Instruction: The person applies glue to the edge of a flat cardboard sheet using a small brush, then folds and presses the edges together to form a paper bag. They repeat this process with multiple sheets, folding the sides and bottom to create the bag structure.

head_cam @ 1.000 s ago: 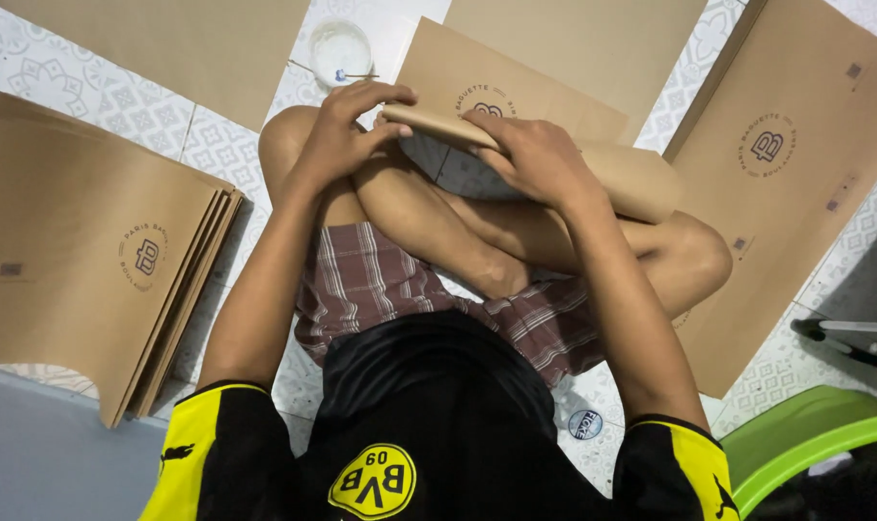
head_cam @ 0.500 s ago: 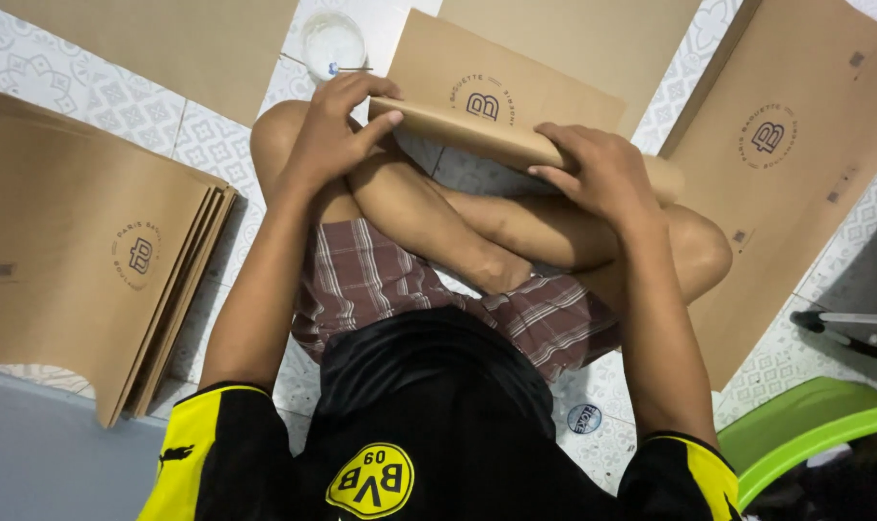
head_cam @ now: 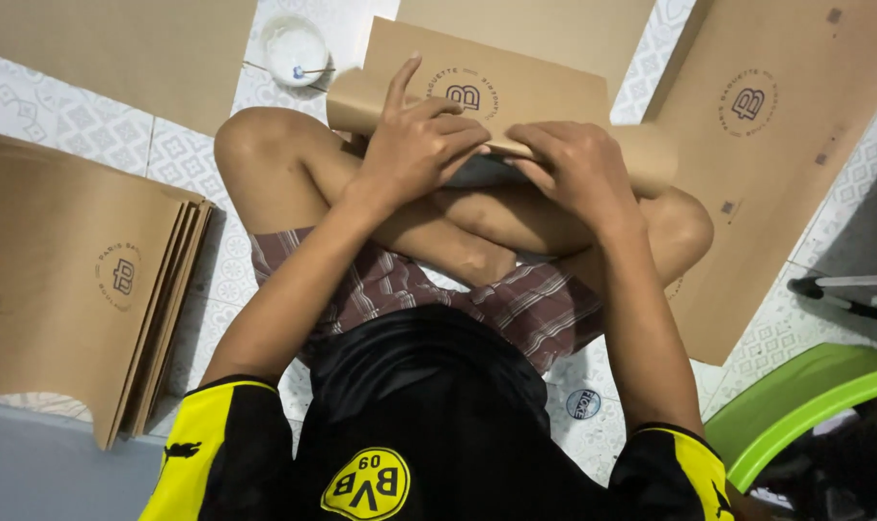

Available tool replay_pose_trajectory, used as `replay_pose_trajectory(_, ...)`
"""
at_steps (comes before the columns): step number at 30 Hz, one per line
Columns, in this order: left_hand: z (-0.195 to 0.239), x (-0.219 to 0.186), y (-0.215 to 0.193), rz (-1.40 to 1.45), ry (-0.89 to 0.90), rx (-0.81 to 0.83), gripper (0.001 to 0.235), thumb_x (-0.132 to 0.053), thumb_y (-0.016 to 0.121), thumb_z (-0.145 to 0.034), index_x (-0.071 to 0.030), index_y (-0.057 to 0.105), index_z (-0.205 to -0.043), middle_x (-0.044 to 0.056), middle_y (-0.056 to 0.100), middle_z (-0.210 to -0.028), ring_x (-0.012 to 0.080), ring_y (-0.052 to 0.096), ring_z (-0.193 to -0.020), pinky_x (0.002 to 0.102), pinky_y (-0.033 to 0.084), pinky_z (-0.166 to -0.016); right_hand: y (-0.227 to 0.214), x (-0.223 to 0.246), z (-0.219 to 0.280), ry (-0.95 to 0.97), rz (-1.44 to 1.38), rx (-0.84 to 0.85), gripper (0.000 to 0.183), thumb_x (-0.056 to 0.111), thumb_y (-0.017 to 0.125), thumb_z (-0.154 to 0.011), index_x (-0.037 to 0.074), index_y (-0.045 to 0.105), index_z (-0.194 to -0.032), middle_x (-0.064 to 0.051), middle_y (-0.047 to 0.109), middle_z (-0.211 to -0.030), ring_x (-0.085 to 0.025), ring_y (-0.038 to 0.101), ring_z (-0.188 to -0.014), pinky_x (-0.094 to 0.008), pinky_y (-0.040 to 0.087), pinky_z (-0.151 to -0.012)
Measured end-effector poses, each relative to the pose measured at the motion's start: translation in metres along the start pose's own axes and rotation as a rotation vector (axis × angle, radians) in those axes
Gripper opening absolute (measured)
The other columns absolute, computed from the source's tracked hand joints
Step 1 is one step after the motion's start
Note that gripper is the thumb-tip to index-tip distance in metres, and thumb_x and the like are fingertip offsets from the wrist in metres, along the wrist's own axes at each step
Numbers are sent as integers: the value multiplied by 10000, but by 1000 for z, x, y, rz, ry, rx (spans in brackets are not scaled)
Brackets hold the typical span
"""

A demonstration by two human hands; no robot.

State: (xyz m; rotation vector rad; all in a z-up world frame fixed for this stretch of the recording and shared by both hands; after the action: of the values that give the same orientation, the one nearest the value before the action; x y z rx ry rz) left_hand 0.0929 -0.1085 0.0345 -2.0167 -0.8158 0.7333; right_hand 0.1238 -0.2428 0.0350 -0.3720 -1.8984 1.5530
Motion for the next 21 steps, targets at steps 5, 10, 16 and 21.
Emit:
replay_pose_trajectory(5, -7, -6, -8, 42, -4, -16, 146, -280, 698, -1075, -197, 784, -991, -64, 770, -946, 208, 694, -878, 571, 320, -1130, -16, 18, 0, -135, -26, -159, 174, 197, 757, -1044, 80, 747, -1173, -71, 762, -1181, -282, 720, -1053, -402, 535, -811)
replay_pose_trajectory(10, -7, -10, -6, 38, 4, -52, 134, -328, 704, -1055, -239, 802, -1073, -57, 783, -968, 202, 659, -869, 546, 373, -1069, -15, 20, 4, -115, -87, -219, 69, 119, 802, -1007, 78, 790, -1061, -50, 803, -1035, -254, 759, -922, -364, 537, -756)
replay_pose_trajectory(16, -9, -13, -15, 32, 22, -80, 98, -300, 724, -1032, -238, 786, -988, -77, 775, -947, 186, 647, -827, 482, 403, -975, -15, 2, 19, -75, -65, -191, 242, 247, 830, -986, 59, 745, -1113, -82, 788, -1062, -288, 746, -929, -403, 551, -786)
replay_pose_trajectory(21, -15, -18, -14, -8, -3, -72, 91, -315, 782, -997, -224, 778, -990, -78, 764, -956, 169, 625, -834, 437, 393, -944, -7, -32, 46, 34, 9, -158, 322, 238, 889, -932, 110, 747, -1191, -42, 787, -1134, -267, 737, -992, -417, 509, -765)
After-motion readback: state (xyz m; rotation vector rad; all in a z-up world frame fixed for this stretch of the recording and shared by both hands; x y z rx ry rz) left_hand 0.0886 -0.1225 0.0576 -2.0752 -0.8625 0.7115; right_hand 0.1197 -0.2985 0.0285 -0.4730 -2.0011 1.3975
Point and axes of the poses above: each hand's wrist, its own z-axis away from the middle knuckle, its own y-axis out of the palm, x = y × z, the point moved 10 cm from there along -z, towards the middle knuckle
